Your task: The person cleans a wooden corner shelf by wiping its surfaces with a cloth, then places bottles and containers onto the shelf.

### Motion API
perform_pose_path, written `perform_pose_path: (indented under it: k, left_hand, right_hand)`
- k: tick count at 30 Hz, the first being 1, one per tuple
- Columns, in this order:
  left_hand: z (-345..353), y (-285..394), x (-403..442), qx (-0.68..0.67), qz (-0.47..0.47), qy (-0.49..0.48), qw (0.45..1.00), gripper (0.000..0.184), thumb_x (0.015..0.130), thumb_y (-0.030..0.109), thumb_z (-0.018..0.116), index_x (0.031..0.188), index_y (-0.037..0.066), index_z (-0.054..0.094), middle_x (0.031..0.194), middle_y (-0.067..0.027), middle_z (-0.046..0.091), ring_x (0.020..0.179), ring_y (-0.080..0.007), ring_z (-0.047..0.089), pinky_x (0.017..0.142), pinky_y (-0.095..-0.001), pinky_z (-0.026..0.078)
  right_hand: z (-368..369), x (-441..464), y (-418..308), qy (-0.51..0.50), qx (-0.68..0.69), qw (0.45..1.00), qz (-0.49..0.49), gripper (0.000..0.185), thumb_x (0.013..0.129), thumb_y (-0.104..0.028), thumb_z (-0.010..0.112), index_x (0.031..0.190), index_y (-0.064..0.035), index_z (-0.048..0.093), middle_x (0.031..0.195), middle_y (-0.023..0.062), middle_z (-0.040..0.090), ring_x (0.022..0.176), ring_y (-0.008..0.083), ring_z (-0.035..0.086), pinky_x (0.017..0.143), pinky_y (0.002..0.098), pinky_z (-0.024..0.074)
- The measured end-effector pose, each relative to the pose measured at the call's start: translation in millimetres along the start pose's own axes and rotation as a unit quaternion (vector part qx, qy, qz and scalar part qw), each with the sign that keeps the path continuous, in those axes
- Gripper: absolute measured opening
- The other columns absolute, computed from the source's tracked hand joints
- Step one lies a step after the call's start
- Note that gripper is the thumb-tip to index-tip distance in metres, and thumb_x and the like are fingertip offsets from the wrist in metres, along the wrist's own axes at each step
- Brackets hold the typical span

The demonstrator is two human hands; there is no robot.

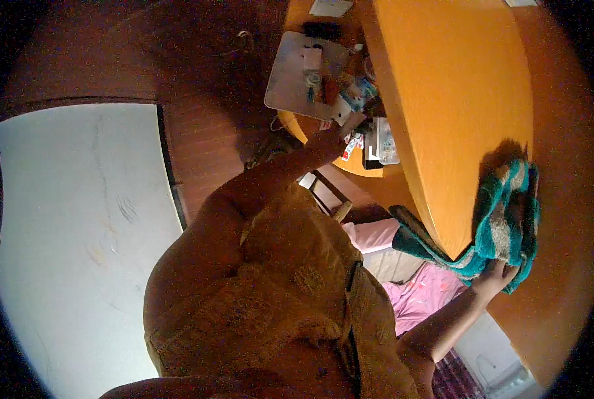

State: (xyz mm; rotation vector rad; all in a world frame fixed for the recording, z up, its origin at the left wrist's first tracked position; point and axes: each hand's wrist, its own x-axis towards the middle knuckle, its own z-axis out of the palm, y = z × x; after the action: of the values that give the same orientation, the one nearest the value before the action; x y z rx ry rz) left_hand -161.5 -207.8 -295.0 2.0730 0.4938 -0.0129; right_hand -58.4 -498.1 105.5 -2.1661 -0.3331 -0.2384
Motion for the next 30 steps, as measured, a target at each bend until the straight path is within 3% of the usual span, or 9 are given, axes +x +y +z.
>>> perform_pose_path:
  k: [2,6,9,15,18,21,23,26,30]
  left_hand:
    - [-31,24,-10,-0.060,-0.087,-0.031,0.994,0.036,0.086,0.020,0.053,0.109,-0.006,0.041,0.085,-0.0326,0.064,0.079,-0.0436,0.067,0.071,-0.0501,0.054]
    - [-43,33,-14,-0.089,-0.081,-0.031,0.992,0.038,0.086,0.019,0.055,0.111,-0.006,0.040,0.084,-0.0298,0.064,0.079,-0.0440,0.066,0.071,-0.0515,0.054]
    - [-39,32,-12,-0.101,-0.066,-0.008,0.993,0.037,0.086,0.020,0.054,0.110,-0.005,0.039,0.083,-0.0276,0.063,0.079,-0.0442,0.066,0.071,-0.0535,0.053]
    - [29,-14,20,0.045,0.034,-0.008,0.998,0.044,0.087,0.019,0.056,0.119,-0.005,0.040,0.097,-0.0292,0.063,0.086,-0.0425,0.065,0.075,-0.0498,0.054]
    - [3,3,16,0.009,-0.018,-0.013,1.000,0.046,0.087,0.019,0.057,0.121,-0.006,0.041,0.105,-0.0296,0.060,0.089,-0.0427,0.065,0.077,-0.0492,0.054]
    - [-10,7,15,-0.023,-0.057,-0.030,0.998,0.045,0.085,0.018,0.057,0.118,-0.008,0.041,0.107,-0.0312,0.056,0.088,-0.0447,0.064,0.077,-0.0513,0.054]
    - [-17,8,14,-0.011,-0.055,-0.045,0.997,0.047,0.085,0.019,0.058,0.118,-0.008,0.041,0.107,-0.0308,0.057,0.090,-0.0443,0.064,0.078,-0.0511,0.053]
    - [-38,20,6,-0.044,-0.105,-0.058,0.992,0.044,0.085,0.018,0.057,0.117,-0.008,0.043,0.102,-0.0309,0.059,0.087,-0.0438,0.065,0.075,-0.0509,0.054]
    - [-6,-3,21,-0.003,-0.057,-0.052,0.997,0.042,0.089,0.020,0.055,0.122,-0.004,0.044,0.101,-0.0273,0.063,0.088,-0.0391,0.067,0.073,-0.0488,0.054]
  right_hand:
    - [8,0,-9,-0.015,0.030,0.999,-0.002,0.050,0.095,-0.024,0.056,0.135,0.0034,0.045,0.137,0.0191,0.046,0.124,0.0299,0.047,0.104,0.0396,0.0362]
    - [0,2,-2,-0.085,-0.211,0.947,-0.225,0.057,0.091,-0.031,0.060,0.135,0.0017,0.047,0.139,0.0210,0.042,0.126,0.0336,0.045,0.105,0.0426,0.0354]
    - [3,-1,2,0.009,-0.095,0.990,-0.099,0.055,0.088,-0.034,0.063,0.131,-0.0002,0.054,0.137,0.0230,0.043,0.126,0.0370,0.045,0.105,0.0428,0.0360]
    - [-4,5,0,-0.019,-0.173,0.971,-0.167,0.057,0.085,-0.034,0.066,0.131,-0.0021,0.056,0.138,0.0222,0.043,0.126,0.0365,0.044,0.104,0.0428,0.0375]
    - [-10,10,-2,-0.067,-0.421,0.797,-0.428,0.042,0.097,-0.016,0.050,0.134,0.0056,0.046,0.137,0.0159,0.048,0.124,0.0279,0.047,0.107,0.0404,0.0341]
    - [-11,11,5,-0.070,-0.336,0.863,-0.372,0.062,0.083,-0.040,0.068,0.131,-0.0019,0.055,0.136,0.0224,0.046,0.125,0.0372,0.045,0.105,0.0444,0.0359]
    - [-8,6,7,-0.036,-0.185,0.964,-0.188,0.063,0.084,-0.042,0.066,0.131,-0.0014,0.055,0.137,0.0220,0.046,0.125,0.0373,0.045,0.105,0.0451,0.0353]
    - [1,3,-2,-0.003,-0.098,0.990,-0.098,0.066,0.084,-0.047,0.064,0.131,-0.0007,0.055,0.137,0.0209,0.047,0.125,0.0375,0.045,0.104,0.0457,0.0355]
    - [-8,8,3,-0.090,-0.258,0.914,-0.301,0.043,0.097,-0.019,0.049,0.132,0.0056,0.047,0.139,0.0151,0.047,0.125,0.0262,0.046,0.107,0.0375,0.0331]
